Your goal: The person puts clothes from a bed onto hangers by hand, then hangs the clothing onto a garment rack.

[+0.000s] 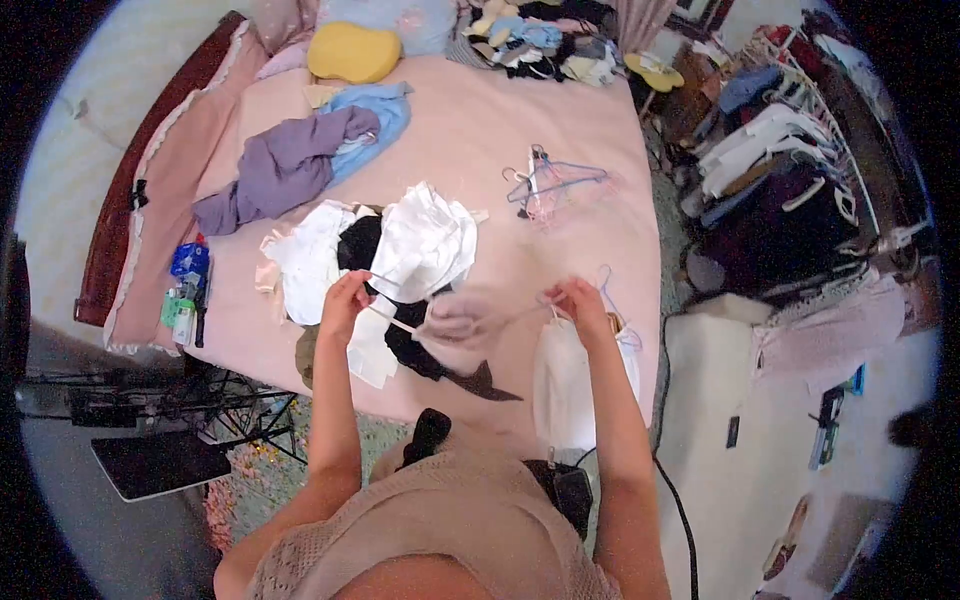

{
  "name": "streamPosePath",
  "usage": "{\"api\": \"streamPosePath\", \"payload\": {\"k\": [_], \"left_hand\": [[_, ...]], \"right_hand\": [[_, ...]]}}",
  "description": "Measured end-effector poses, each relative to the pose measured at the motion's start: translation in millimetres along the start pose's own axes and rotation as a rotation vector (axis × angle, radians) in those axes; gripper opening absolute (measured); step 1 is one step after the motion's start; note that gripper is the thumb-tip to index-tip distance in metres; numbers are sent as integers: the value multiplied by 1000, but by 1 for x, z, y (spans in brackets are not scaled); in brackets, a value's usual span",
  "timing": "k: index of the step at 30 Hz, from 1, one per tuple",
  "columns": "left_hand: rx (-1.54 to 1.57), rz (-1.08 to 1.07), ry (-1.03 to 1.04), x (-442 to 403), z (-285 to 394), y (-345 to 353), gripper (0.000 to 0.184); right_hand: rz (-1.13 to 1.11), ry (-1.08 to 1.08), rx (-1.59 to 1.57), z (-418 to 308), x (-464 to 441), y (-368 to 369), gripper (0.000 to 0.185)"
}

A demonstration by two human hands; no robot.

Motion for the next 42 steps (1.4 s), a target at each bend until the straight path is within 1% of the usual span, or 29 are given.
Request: {"api": "streamPosePath", "payload": {"k": [1, 2, 3, 4, 5, 6, 8, 9, 10, 11, 12, 14, 15, 16, 17, 18, 19, 20, 22, 23, 25, 29, 36, 38, 41, 42], "left_hand": [[-1, 50, 5, -5, -7, -8, 20], [38, 44, 31, -5, -10, -8, 20], [35, 63, 14, -4, -12, -5, 20], [32, 82, 3, -4, -12, -2, 20], [37, 89, -30, -3, -13, 2, 21], [39, 82, -40, -4, -17, 5, 21], [-81, 15, -40, -7, -20, 15, 21], [-131, -42, -75, -5, -20, 24, 21], [-131, -50, -83, -4, -19, 29, 21], [52, -179, -95, -1, -17, 43, 20], [237, -304, -107, 3, -13, 57, 19], [468, -400, -87, 4, -5, 70, 18], [358, -371, -92, -2, -8, 68, 20], [247, -341, -95, -8, -11, 67, 21], [246, -345, -100, -10, -15, 68, 21], [113, -300, -153, -12, -21, 67, 23], [-20, -254, -203, -14, -26, 66, 25], [-20, -257, -201, -15, -26, 69, 25], [57, -283, -210, -8, -26, 84, 26], [60, -296, -204, -10, -27, 86, 26], [25, -273, -207, -13, -28, 84, 25], [-12, -231, -172, -13, -20, 84, 25], [-18, -193, -193, -14, -29, 77, 24], [-29, -238, -173, -14, -29, 80, 23], [15, -247, -164, -15, -36, 88, 22], [51, -266, -159, -14, -38, 93, 21]], "right_hand": [[24, 15, 0, -4, 2, 0, 13], [37, -17, -39, -13, 3, -2, 13], [47, -55, -74, -20, 4, -7, 12], [65, -44, -66, -22, 6, -16, 12], [103, -93, -82, -28, 7, -23, 12], [138, -146, -100, -33, 8, -30, 12], [135, -145, -105, -32, 11, -46, 11], [154, -124, -101, -32, 16, -50, 10], [173, -104, -97, -32, 20, -55, 9], [134, -130, -150, -37, 25, -57, 9], [144, -127, -147, -43, 31, -56, 9], [156, -236, -357, -60, 42, -52, 9], [84, -279, -387, -67, 43, -52, 9], [91, -279, -386, -67, 44, -60, 9], [134, -233, -322, -61, 43, -69, 11], [175, -188, -259, -57, 43, -76, 13], [178, -173, -210, -54, 43, -78, 18], [178, -176, -210, -52, 44, -80, 18], [191, -164, -240, -52, 49, -76, 25], [192, -161, -241, -51, 49, -77, 25], [196, -190, -262, -53, 48, -78, 32], [192, -196, -252, -56, 49, -79, 33], [192, -168, -256, -52, 48, -72, 32], [182, -165, -258, -52, 47, -69, 32], [107, -172, -252, -55, 43, -53, 33], [80, -161, -170, -60, 43, -41, 34]]}}
Point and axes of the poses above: each hand's wrist, its own x-axis away from the middle knuckle, its own y-axis out of the palm, z = x × y, the point moved 8 cm from there along -x, towards the middle knuckle, and after that the axes turned 6 degrees about -y, right-handed, at the moved point
